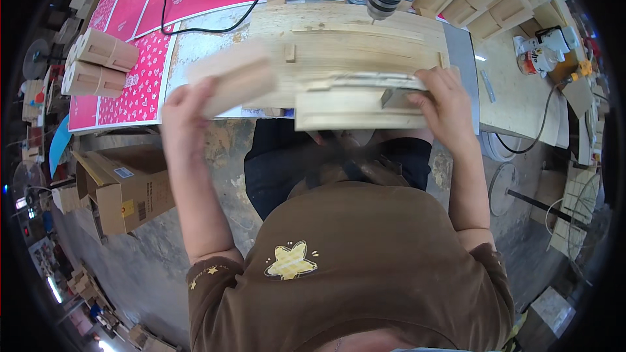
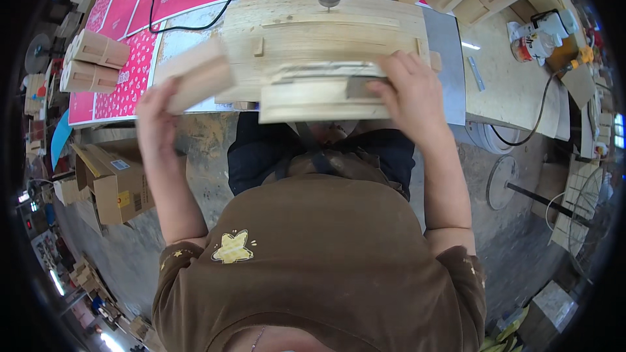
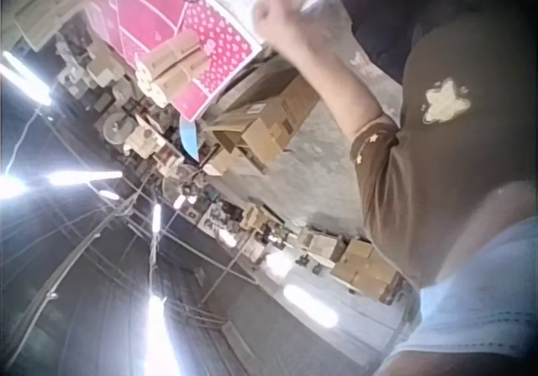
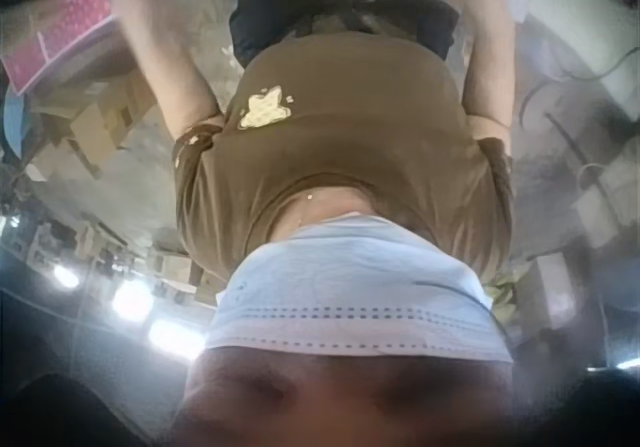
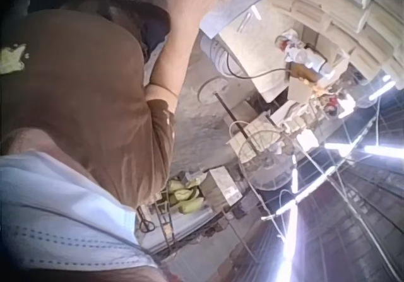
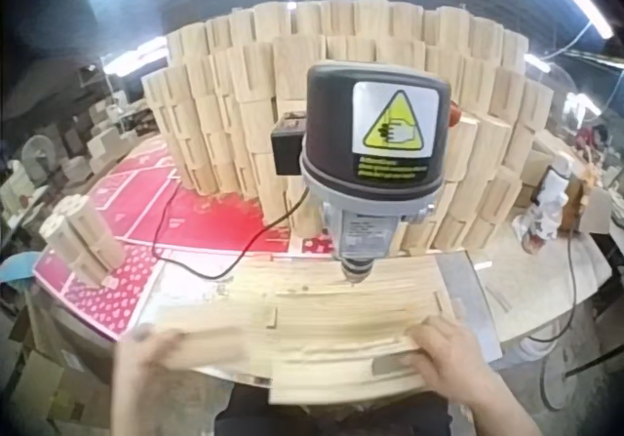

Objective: Drilling holes into cylindrical wooden blocks using an industrial drill press.

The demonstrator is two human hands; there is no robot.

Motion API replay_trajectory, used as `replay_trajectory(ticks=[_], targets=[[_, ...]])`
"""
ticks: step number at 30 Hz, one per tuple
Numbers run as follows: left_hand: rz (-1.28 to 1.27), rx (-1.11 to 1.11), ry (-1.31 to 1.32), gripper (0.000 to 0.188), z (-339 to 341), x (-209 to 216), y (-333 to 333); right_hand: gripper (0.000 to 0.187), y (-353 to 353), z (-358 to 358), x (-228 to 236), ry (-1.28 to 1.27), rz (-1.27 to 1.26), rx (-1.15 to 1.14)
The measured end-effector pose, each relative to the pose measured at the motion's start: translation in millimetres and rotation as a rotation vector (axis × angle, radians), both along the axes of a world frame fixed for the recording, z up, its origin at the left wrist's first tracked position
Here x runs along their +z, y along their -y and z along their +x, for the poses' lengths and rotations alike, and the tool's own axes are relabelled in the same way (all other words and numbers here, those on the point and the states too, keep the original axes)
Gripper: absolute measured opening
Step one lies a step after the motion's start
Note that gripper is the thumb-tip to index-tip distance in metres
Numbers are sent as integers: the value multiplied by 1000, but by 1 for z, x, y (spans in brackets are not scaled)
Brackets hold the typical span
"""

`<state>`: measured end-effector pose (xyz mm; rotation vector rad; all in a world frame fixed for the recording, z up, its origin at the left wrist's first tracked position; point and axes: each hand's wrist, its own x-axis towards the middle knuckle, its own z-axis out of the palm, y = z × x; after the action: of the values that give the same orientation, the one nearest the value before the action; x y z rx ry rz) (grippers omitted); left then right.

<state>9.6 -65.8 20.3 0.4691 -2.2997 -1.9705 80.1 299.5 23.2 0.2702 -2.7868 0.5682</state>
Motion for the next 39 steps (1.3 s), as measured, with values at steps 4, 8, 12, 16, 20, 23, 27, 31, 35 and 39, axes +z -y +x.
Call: replay_trajectory(ticks=[4, 8, 12, 16, 20, 23, 27, 31, 35, 39], targets=[[178, 392, -292, 35, 18, 44, 46, 28, 40, 1, 8, 509, -622, 147], [390, 270, -294, 42, 47, 63, 90, 26, 49, -6, 2, 646, -769, 188], [457, 161, -213, 42, 54, 51, 69, 28, 51, -1, 21, 9, -184, 167], [282, 39, -67, 27, 36, 35, 8, 28, 26, -5, 15, -191, -15, 111], [209, -157, 157, 26, 22, 18, -27, 27, 6, -1, 8, -149, -73, 61], [293, -243, 227, 29, 16, 2, -43, 28, -2, -1, -1, -88, -75, 106], [428, -302, 326, 31, 6, -18, -59, 28, -16, -1, -15, -45, -125, 119], [438, -336, 375, 33, 5, -19, -69, 28, -27, -2, -14, -28, -143, 111], [293, -355, 383, 35, 8, -11, -72, 29, -33, 0, -14, 11, -156, 105], [301, -346, 384, 36, 11, -11, -71, 28, -28, 3, -16, -29, -155, 81]])
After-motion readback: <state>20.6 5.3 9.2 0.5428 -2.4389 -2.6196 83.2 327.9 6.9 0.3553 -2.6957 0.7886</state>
